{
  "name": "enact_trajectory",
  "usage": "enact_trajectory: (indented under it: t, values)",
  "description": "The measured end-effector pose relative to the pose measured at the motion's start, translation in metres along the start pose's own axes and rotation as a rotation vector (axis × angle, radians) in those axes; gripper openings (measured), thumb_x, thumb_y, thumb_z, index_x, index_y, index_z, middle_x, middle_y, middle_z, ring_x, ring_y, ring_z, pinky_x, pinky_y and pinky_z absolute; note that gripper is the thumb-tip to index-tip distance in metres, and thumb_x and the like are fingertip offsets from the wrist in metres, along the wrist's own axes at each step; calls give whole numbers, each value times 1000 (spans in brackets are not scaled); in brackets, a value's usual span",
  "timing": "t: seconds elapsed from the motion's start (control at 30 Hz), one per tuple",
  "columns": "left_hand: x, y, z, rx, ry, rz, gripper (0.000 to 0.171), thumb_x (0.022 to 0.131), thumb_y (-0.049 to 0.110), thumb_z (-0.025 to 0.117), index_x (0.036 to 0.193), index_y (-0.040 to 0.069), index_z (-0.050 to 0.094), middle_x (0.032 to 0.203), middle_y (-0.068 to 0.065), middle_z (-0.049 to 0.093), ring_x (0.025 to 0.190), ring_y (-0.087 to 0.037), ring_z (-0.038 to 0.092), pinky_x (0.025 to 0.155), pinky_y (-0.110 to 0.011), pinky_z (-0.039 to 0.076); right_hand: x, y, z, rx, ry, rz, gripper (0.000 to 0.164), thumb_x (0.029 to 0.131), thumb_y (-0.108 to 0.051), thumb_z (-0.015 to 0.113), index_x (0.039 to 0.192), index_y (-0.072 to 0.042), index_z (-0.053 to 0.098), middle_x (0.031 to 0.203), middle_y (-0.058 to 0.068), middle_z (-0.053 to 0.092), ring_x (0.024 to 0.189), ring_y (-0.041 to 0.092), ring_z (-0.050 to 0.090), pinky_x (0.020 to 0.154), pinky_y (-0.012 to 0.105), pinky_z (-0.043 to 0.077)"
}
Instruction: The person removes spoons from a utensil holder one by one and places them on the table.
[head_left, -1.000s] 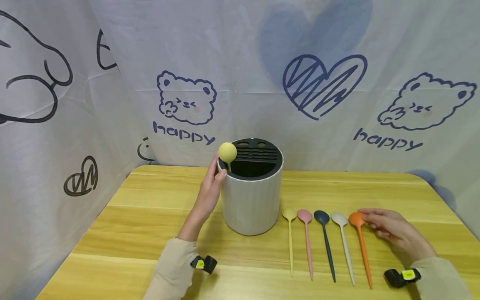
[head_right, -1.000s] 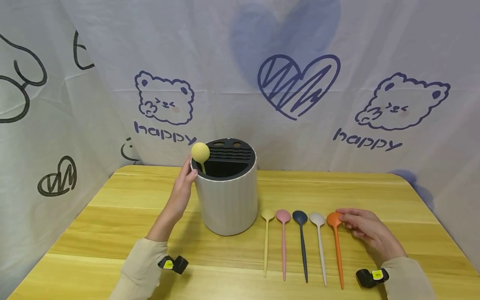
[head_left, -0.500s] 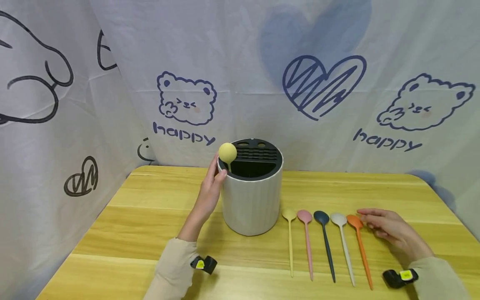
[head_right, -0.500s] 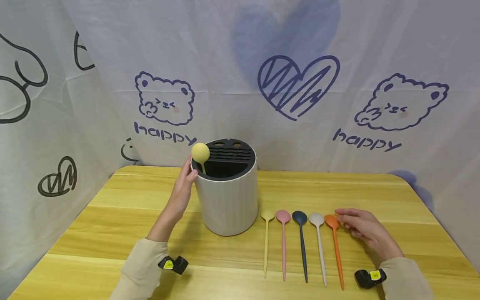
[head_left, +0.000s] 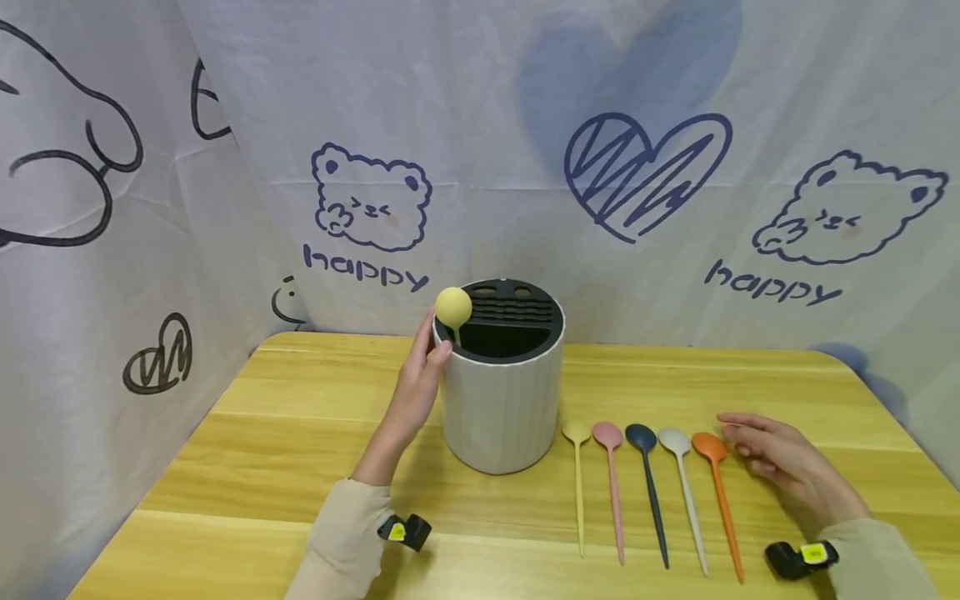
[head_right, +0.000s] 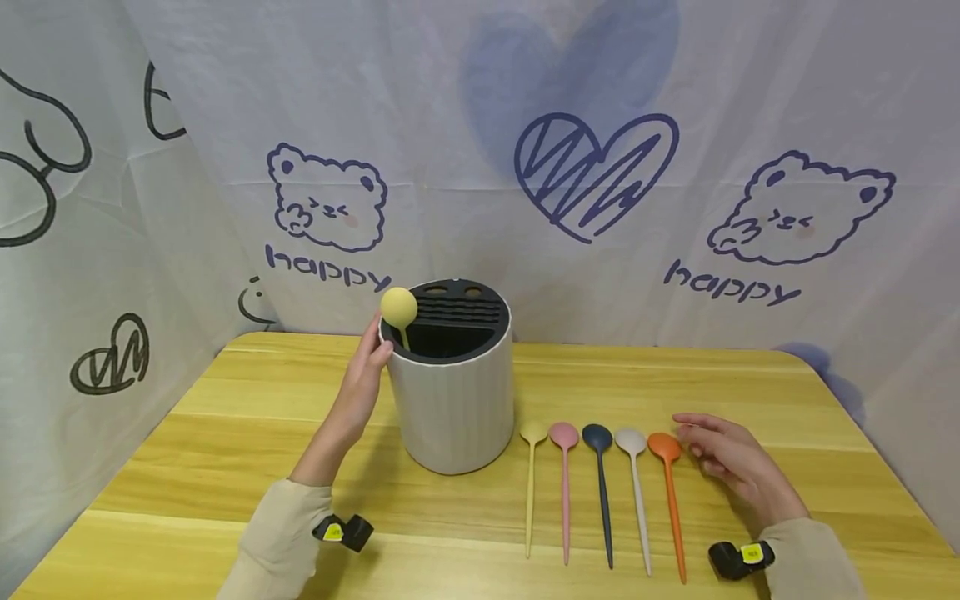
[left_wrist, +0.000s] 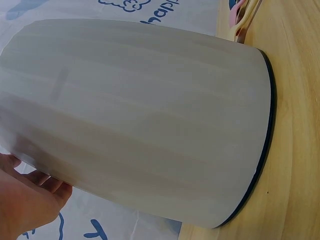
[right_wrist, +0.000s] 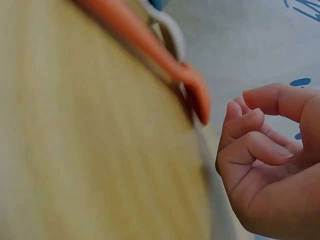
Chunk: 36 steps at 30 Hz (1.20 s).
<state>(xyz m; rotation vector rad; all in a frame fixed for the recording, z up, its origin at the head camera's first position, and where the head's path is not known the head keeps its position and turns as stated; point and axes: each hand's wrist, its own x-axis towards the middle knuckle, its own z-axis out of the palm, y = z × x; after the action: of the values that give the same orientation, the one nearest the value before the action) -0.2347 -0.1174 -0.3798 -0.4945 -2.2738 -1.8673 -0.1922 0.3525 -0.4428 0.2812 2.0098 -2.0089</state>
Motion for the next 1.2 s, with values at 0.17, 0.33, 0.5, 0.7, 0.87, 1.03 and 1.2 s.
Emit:
enact_trajectory:
  t: [0.17, 0.33, 0.5, 0.7, 0.87, 1.03, 1.2]
  values:
    - [0, 0, -2, 5, 2, 5, 67, 99, 37, 38, 157, 15, 12, 160, -5, 12, 144, -24, 19, 114, -43, 21, -7, -13, 7, 62, -28, -60, 18, 97, -11, 57, 98, -26, 66, 82, -1, 56, 55, 4, 42, 43, 17, 35]
    - [0, 1, -4, 11, 3, 1, 66, 99, 36, 38, 157, 16, 12, 160, -5, 13, 144, -24, 18, 114, -43, 20, -18, -32, 28, 26, -59, -122, 18, 99, -17, 55, 102, -30, 68, 98, -6, 58, 61, 4, 43, 47, 17, 35]
    - [0, 2, -4, 5, 5, -4, 66, 99, 38, 39, 157, 18, 12, 160, -4, 13, 144, -23, 18, 114, -43, 21, -32, -52, 55, 37, -76, -182, 18, 99, -18, 56, 105, -27, 69, 105, -8, 58, 73, 7, 50, 52, 18, 38]
    - [2, 4, -1, -15, 0, -7, 67, 99, 39, 40, 157, 17, 13, 160, -4, 12, 144, -23, 18, 114, -41, 21, -45, -72, 88, 21, -67, -227, 16, 98, -21, 56, 109, -25, 67, 107, -9, 62, 85, 11, 53, 65, 22, 45]
    - [2, 3, 0, -11, 1, -5, 67, 99, 38, 40, 157, 16, 13, 160, -5, 13, 144, -24, 19, 114, -43, 22, -45, -94, 121, -89, -61, -275, 21, 99, -24, 56, 116, -15, 63, 107, -3, 60, 82, 13, 49, 64, 23, 42]
    - [2, 1, 0, -13, 9, -11, 67, 99, 38, 40, 157, 17, 13, 160, -5, 13, 144, -24, 19, 113, -43, 22, -36, -122, 149, -281, -22, -314, 38, 101, -28, 51, 129, -2, 52, 115, 2, 56, 89, 17, 47, 72, 25, 44]
    - [3, 1, 0, -13, 10, -16, 67, 99, 38, 40, 157, 17, 13, 160, -5, 13, 144, -25, 19, 113, -43, 22, -26, -146, 168, -324, -64, -345, 40, 101, -26, 51, 131, 0, 52, 117, 7, 56, 83, 17, 50, 66, 23, 44]
